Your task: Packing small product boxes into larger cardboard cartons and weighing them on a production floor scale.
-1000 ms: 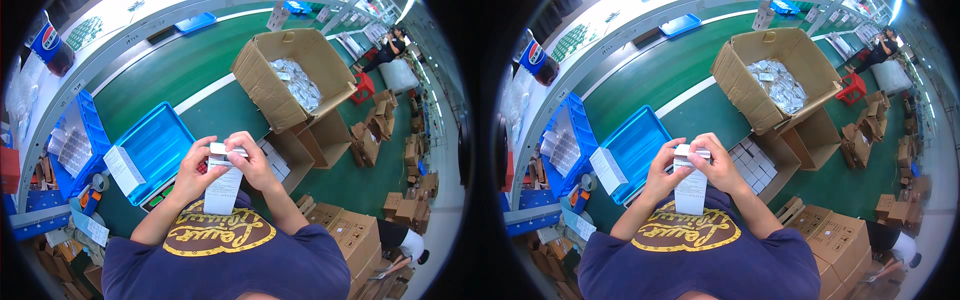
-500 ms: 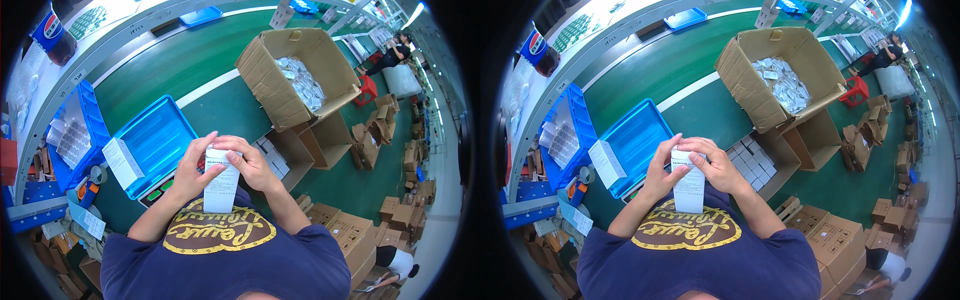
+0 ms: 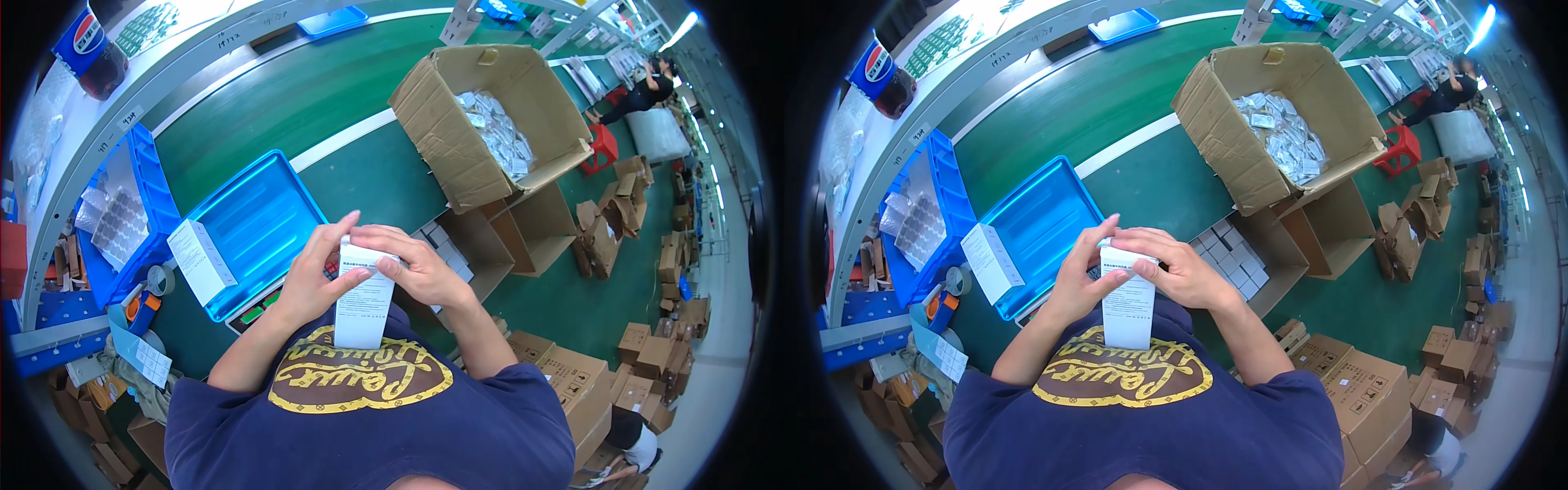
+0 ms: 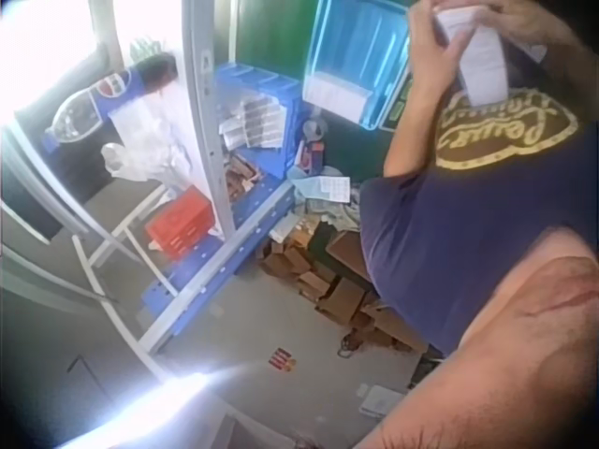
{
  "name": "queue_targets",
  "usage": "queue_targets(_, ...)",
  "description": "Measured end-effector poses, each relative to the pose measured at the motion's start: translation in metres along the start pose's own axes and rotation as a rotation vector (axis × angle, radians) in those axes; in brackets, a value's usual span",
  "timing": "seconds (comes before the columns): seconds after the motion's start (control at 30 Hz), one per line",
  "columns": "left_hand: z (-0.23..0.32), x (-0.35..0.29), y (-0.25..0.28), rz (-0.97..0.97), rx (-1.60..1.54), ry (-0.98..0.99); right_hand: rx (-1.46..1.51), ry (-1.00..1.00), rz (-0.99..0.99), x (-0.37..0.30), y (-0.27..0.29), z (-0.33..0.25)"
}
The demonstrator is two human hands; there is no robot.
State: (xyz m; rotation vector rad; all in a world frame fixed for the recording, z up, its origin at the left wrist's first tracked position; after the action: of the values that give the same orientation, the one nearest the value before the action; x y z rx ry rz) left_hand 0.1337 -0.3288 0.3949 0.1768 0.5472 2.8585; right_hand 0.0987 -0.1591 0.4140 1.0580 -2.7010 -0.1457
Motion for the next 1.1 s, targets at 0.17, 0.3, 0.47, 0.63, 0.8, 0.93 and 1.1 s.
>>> queue_targets(0.17,0.001,-0.003,0.000,0.032,0.063,-0.088,0.010,-0.031,0.001,0.001,-0.001,-0.001)
queue_targets(0.3,-0.007,-0.006,0.003,0.007,0.026,-0.168,0.000,-0.031,0.166,0.000,-0.009,0.005)
queue_targets(0.47,-0.014,-0.012,0.006,0.102,-0.074,-0.134,0.172,0.015,0.226,0.005,-0.026,0.017)
queue_targets(0.63,-0.031,-0.020,0.009,0.189,-0.161,0.035,0.462,0.083,0.410,0.007,-0.040,0.045)
queue_targets(0.8,-0.053,-0.022,0.032,0.348,-0.173,0.168,0.131,-0.102,0.359,0.024,-0.038,0.035)
queue_targets(0.93,-0.090,-0.025,0.093,0.503,-0.119,0.415,0.053,0.116,0.297,0.025,-0.006,-0.023)
queue_targets(1.1,-0.143,-0.014,0.134,0.594,0.279,0.477,0.121,1.449,0.834,-0.049,0.032,-0.185)
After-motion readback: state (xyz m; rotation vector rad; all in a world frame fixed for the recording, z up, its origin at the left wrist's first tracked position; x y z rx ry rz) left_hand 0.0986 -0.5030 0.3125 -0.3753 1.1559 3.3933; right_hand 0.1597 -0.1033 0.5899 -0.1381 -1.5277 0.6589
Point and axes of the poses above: each hand's wrist, its own x-axis towards the middle knuckle, its own y-axis out of the back of the hand, z = x × y, the point moved 4 cm from there along x, towards the middle knuckle, and after that the axes turned 9 degrees about x, right-handed, at the moved point
